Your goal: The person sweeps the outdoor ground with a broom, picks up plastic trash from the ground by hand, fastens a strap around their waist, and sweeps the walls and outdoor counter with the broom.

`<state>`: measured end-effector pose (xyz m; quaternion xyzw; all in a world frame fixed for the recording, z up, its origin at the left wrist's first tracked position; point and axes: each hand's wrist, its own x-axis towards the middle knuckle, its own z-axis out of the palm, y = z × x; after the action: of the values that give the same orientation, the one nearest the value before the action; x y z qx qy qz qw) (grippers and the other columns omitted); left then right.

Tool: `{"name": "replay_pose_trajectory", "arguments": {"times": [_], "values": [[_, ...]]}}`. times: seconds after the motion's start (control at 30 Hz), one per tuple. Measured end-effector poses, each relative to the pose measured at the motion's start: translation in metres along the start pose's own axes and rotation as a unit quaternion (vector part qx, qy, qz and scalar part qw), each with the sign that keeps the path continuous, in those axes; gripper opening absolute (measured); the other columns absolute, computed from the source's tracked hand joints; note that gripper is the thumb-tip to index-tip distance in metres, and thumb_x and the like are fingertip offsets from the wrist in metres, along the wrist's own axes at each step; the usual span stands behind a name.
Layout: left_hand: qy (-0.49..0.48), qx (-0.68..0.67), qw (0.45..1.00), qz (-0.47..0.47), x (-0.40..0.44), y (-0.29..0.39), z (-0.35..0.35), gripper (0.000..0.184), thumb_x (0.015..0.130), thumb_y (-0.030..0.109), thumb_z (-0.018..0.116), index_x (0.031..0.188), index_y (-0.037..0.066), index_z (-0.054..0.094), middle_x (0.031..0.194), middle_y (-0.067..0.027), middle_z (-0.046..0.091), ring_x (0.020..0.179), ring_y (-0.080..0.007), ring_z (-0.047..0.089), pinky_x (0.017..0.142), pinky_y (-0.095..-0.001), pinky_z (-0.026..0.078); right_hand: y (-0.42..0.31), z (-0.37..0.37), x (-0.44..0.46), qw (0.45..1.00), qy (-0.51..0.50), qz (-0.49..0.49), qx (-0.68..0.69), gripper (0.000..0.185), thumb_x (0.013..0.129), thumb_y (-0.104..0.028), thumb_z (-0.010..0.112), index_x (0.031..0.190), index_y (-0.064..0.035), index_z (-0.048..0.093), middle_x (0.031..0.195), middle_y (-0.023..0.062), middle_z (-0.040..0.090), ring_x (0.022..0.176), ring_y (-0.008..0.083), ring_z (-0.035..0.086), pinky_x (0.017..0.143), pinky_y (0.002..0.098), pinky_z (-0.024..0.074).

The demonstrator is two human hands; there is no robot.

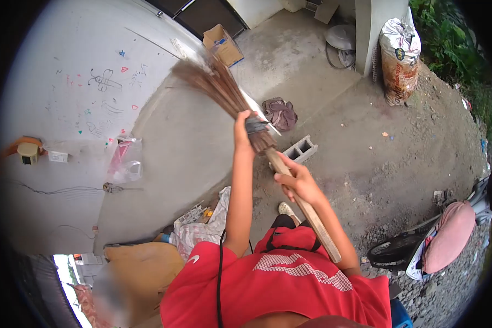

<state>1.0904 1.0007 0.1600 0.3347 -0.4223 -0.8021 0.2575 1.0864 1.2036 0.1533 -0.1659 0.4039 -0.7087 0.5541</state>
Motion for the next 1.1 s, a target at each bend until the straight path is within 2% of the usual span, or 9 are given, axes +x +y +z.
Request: {"name": "replay_pose_trajectory", "arguments": {"times": [0.13,0.33,0.47,0.57,0.67,0.8,0.9,0.93,1.1], "values": [[-0.080,0.054,0.995,-0.013,-0.016,-0.047,0.040,0.027,0.076,0.024,0.058,0.090,0.002,0.051,0.076,-0.0075,0.056,0.063,-0.0179,0.058,0.053,-0.0327,0.051,0.000,-0.006,-0.048,0.997,0.080,-0.007,0.022,0.069,0.081,-0.003,0.053,0.139,-0.0076,0.017,0.051,-0.0013,0.042,0.038,0.0072,0.041,0.034,0.0223,0.0360],[0.061,-0.047,0.994,0.076,-0.091,-0.009,0.011,0.027,0.078,0.022,0.053,0.096,0.002,0.049,0.089,-0.0093,0.054,0.069,-0.0192,0.057,0.053,-0.0360,0.051,0.007,-0.005,-0.060,0.992,-0.106,0.058,-0.045,0.069,0.082,-0.005,0.054,0.140,-0.0103,0.017,0.054,-0.0011,0.044,0.040,0.0071,0.043,0.036,0.0224,0.0364],[0.163,-0.069,0.973,0.149,-0.104,0.037,-0.054,0.030,0.077,0.024,0.053,0.095,0.001,0.050,0.081,-0.0083,0.055,0.068,-0.0187,0.057,0.053,-0.0343,0.051,0.007,0.036,-0.015,0.968,-0.213,0.084,-0.098,0.069,0.082,-0.007,0.055,0.140,-0.0124,0.017,0.055,-0.0016,0.044,0.040,0.0068,0.042,0.037,0.0237,0.0353],[0.194,-0.076,0.971,0.120,-0.076,0.058,-0.068,0.029,0.077,0.030,0.054,0.088,0.003,0.053,0.072,-0.0094,0.054,0.059,-0.0189,0.056,0.051,-0.0311,0.049,0.002,0.057,0.014,0.971,-0.196,0.087,-0.110,0.070,0.081,-0.005,0.054,0.140,-0.0122,0.018,0.057,-0.0014,0.044,0.040,0.0070,0.041,0.036,0.0233,0.0351],[0.083,0.018,0.996,0.008,-0.008,0.031,-0.051,0.028,0.073,0.030,0.058,0.081,0.003,0.054,0.065,-0.0104,0.056,0.053,-0.0210,0.056,0.051,-0.0327,0.050,0.000,0.040,0.023,0.996,-0.048,0.060,-0.047,0.070,0.079,-0.003,0.053,0.139,-0.0115,0.019,0.059,-0.0003,0.045,0.039,0.0073,0.041,0.034,0.0224,0.0349],[0.038,0.040,0.994,0.095,0.004,-0.019,0.004,0.022,0.071,0.017,0.060,0.085,0.002,0.052,0.070,-0.0067,0.056,0.053,-0.0167,0.057,0.052,-0.0297,0.049,0.000,-0.003,-0.002,0.994,0.048,0.047,-0.081,0.068,0.079,-0.002,0.051,0.139,-0.0094,0.020,0.058,0.0007,0.045,0.037,0.0078,0.041,0.032,0.0218,0.0335],[0.050,0.047,0.994,0.089,-0.014,-0.052,0.014,0.034,0.072,0.009,0.058,0.098,0.001,0.039,0.079,-0.0053,0.050,0.059,-0.0125,0.052,0.054,-0.0283,0.048,0.007,-0.022,-0.023,0.996,0.016,0.057,-0.072,0.069,0.078,0.001,0.050,0.139,-0.0099,0.019,0.052,0.0006,0.043,0.035,0.0080,0.040,0.032,0.0220,0.0339],[0.085,0.080,0.977,0.180,-0.028,-0.056,0.017,0.036,0.073,0.008,0.057,0.102,0.001,0.037,0.082,-0.0063,0.050,0.061,-0.0128,0.052,0.055,-0.0275,0.046,0.009,-0.028,-0.030,0.995,0.002,0.072,-0.070,0.069,0.078,0.003,0.049,0.139,-0.0101,0.020,0.051,0.0008,0.043,0.035,0.0081,0.040,0.033,0.0222,0.0343],[0.178,-0.045,0.970,0.158,-0.091,-0.012,-0.026,0.020,0.078,0.016,0.056,0.089,0.000,0.051,0.075,-0.0075,0.053,0.064,-0.0180,0.058,0.053,-0.0337,0.051,0.014,-0.015,-0.024,0.972,-0.106,0.105,-0.184,0.067,0.077,0.002,0.055,0.137,-0.0117,0.028,0.062,0.0019,0.050,0.041,0.0075,0.043,0.039,0.0221,0.0372]]}}
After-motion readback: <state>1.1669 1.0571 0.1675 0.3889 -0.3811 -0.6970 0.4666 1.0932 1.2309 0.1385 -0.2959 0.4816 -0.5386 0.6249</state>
